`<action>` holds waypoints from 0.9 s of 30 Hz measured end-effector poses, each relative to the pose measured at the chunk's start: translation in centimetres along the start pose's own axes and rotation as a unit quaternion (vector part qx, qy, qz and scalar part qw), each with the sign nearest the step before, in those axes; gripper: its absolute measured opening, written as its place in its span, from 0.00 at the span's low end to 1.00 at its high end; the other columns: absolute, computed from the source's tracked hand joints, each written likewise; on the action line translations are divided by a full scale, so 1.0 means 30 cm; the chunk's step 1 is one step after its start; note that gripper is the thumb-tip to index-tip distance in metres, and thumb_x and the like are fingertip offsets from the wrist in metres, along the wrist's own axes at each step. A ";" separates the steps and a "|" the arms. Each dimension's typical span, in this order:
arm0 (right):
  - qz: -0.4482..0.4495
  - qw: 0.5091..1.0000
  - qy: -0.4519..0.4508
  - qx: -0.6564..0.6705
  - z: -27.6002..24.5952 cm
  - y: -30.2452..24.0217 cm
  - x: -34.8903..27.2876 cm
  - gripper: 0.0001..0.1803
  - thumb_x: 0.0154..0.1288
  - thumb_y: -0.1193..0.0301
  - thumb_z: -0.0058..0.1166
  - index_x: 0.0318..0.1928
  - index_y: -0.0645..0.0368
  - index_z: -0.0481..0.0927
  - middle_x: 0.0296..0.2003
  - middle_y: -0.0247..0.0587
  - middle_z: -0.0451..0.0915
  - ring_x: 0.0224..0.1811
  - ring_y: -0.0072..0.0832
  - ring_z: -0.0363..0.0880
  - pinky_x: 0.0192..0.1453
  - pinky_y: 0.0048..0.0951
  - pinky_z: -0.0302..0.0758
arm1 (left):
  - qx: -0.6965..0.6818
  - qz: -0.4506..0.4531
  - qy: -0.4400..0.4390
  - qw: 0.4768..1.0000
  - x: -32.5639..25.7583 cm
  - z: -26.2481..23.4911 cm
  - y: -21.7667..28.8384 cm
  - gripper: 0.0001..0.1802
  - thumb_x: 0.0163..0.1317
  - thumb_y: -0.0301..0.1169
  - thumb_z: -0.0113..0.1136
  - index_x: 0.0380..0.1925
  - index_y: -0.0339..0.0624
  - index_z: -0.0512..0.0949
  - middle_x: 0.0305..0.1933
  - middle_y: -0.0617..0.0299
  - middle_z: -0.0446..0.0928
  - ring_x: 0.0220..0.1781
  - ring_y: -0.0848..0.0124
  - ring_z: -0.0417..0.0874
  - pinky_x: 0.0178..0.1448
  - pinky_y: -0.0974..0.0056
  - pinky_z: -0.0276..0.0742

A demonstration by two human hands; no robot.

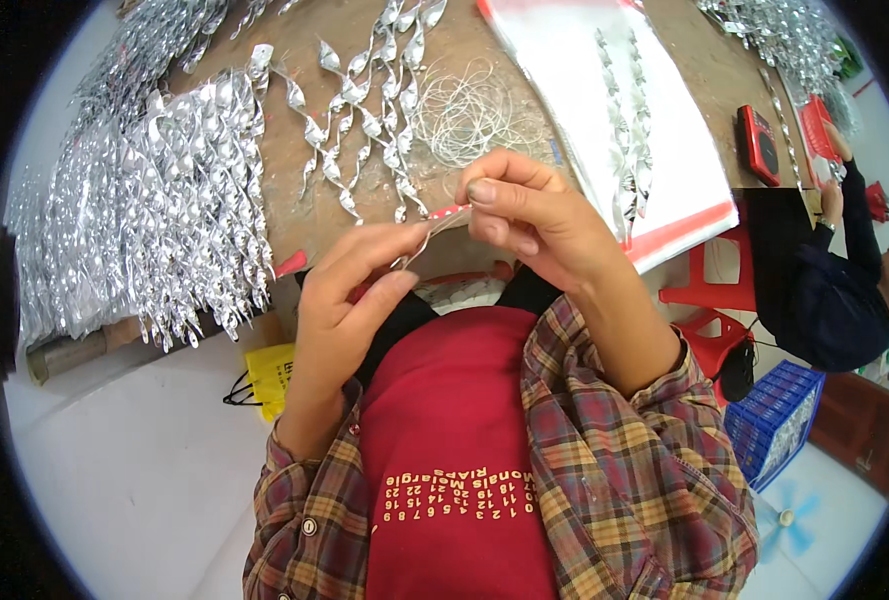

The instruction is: Assembling silver tinsel decorations by manually attaching leaf-like components to a string.

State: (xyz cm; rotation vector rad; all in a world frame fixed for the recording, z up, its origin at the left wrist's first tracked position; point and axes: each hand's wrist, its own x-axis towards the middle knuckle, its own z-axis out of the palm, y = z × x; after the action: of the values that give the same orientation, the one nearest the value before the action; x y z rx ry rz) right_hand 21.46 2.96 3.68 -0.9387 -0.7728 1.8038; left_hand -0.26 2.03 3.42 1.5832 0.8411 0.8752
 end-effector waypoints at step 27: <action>0.069 0.996 -0.034 0.048 0.004 0.069 0.004 0.06 0.66 0.72 0.48 0.38 0.61 0.74 0.24 0.38 0.78 0.12 0.10 0.54 0.15 0.09 0.49 | -0.068 -0.159 -0.209 0.963 -0.123 -0.105 -0.103 0.17 0.56 0.27 0.60 0.46 0.33 0.75 0.46 0.60 0.74 0.46 0.74 0.74 0.49 0.70 0.69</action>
State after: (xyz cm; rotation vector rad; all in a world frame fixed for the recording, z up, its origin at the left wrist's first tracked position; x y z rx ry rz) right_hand 20.39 2.29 2.02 -0.8900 -0.6704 1.9838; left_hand -5.01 0.76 0.41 1.3944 0.6868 0.3415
